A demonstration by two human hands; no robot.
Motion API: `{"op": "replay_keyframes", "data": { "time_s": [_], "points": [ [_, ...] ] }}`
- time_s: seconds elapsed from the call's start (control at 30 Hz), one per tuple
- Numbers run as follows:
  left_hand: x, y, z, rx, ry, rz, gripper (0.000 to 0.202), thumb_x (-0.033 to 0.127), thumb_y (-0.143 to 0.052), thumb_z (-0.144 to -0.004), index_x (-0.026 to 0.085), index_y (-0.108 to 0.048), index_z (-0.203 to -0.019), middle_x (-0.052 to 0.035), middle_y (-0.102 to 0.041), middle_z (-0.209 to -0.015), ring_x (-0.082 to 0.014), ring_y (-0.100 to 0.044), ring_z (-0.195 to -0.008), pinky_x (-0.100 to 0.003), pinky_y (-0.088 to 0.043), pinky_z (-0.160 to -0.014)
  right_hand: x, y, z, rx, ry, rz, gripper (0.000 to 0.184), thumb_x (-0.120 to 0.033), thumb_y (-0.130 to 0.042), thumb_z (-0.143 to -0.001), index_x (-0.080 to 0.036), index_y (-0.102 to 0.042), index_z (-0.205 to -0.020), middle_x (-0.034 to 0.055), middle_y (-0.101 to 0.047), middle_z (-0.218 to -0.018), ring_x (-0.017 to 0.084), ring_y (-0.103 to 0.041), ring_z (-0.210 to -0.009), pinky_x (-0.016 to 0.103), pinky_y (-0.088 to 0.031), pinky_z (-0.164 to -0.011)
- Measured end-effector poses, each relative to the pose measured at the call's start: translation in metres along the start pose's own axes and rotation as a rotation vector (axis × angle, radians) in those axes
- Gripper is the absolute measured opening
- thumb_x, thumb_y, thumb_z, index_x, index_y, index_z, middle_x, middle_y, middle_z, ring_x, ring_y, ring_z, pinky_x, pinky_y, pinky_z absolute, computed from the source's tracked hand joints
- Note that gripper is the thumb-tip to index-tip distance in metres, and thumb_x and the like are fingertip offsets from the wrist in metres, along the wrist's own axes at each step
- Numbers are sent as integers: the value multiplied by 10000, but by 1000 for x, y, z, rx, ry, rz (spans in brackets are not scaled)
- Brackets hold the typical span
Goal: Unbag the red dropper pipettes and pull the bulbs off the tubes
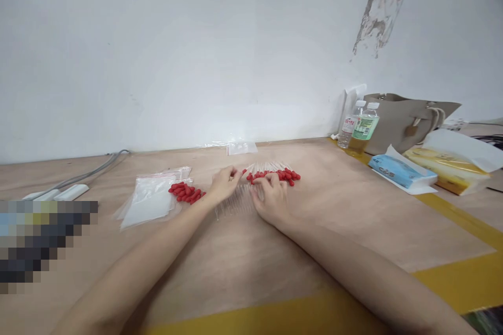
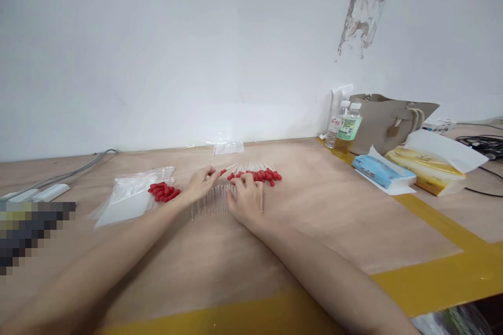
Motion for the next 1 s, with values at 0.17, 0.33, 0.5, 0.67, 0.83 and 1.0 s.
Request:
{"op": "replay_keyframes", "data": {
  "time_s": [0.17, 0.33, 0.5, 0.67, 0.83, 1.0],
  "points": [
    [3, 32, 65, 62, -189, 22, 248, 363, -358, -862, 198, -533, -921, -30, -598, -895, -182, -520, -877, -326, -359, -804, -20, 16, -10, -55, 251, 21, 444, -439, -512, -784, -192, -490, -1152, 114, -477, -1171, 238, -418, -1050, 385, -233, -868],
    [6, 38, 105, 105, -312, -24, 193, 297, -374, -864, 198, -533, -907, -44, -601, -908, -185, -523, -876, -350, -350, -819, -43, 5, 20, -267, 519, -14, 248, -331, -422, -865, -225, -591, -1013, 46, -630, -815, 168, -510, -840, 388, -209, -890],
    [15, 29, 112, 107, -389, -60, 238, 293, -411, -852, 201, -511, -1046, -73, -596, -1020, -204, -503, -972, -390, -322, -879, -37, 4, 34, -246, 438, -59, 222, -280, -418, -868, -215, -625, -916, 11, -622, -698, 124, -512, -710, 347, -216, -847],
    [32, 21, 111, 115, -501, -137, 190, 317, -448, -850, 213, -561, -961, -49, -619, -972, -190, -510, -913, -373, -315, -866, -36, 0, 35, -308, 394, -119, 233, -292, -415, -866, -217, -633, -896, 12, -619, -688, 125, -497, -713, 345, -206, -825],
    [36, 18, 112, 132, -518, -166, 164, 284, -441, -860, 207, -586, -867, -27, -637, -839, -166, -507, -789, -350, -331, -809, -41, -1, 38, -325, 395, -154, 239, -334, -426, -859, -240, -610, -979, 10, -627, -724, 130, -498, -751, 352, -181, -838],
    [39, 16, 113, 112, -541, -190, 183, 267, -414, -866, 200, -583, -854, -34, -621, -826, -172, -489, -790, -359, -321, -812, -46, -2, 39, -300, 416, -150, 291, -318, -378, -883, -210, -644, -838, 5, -604, -654, 104, -468, -646, 326, -199, -766]
  ]
}}
Point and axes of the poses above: each hand's wrist, its own z-axis away from the middle knuckle, its own y-axis out of the back of the hand, x = y × z, the point moved 9 cm from there along -z, towards the middle knuckle
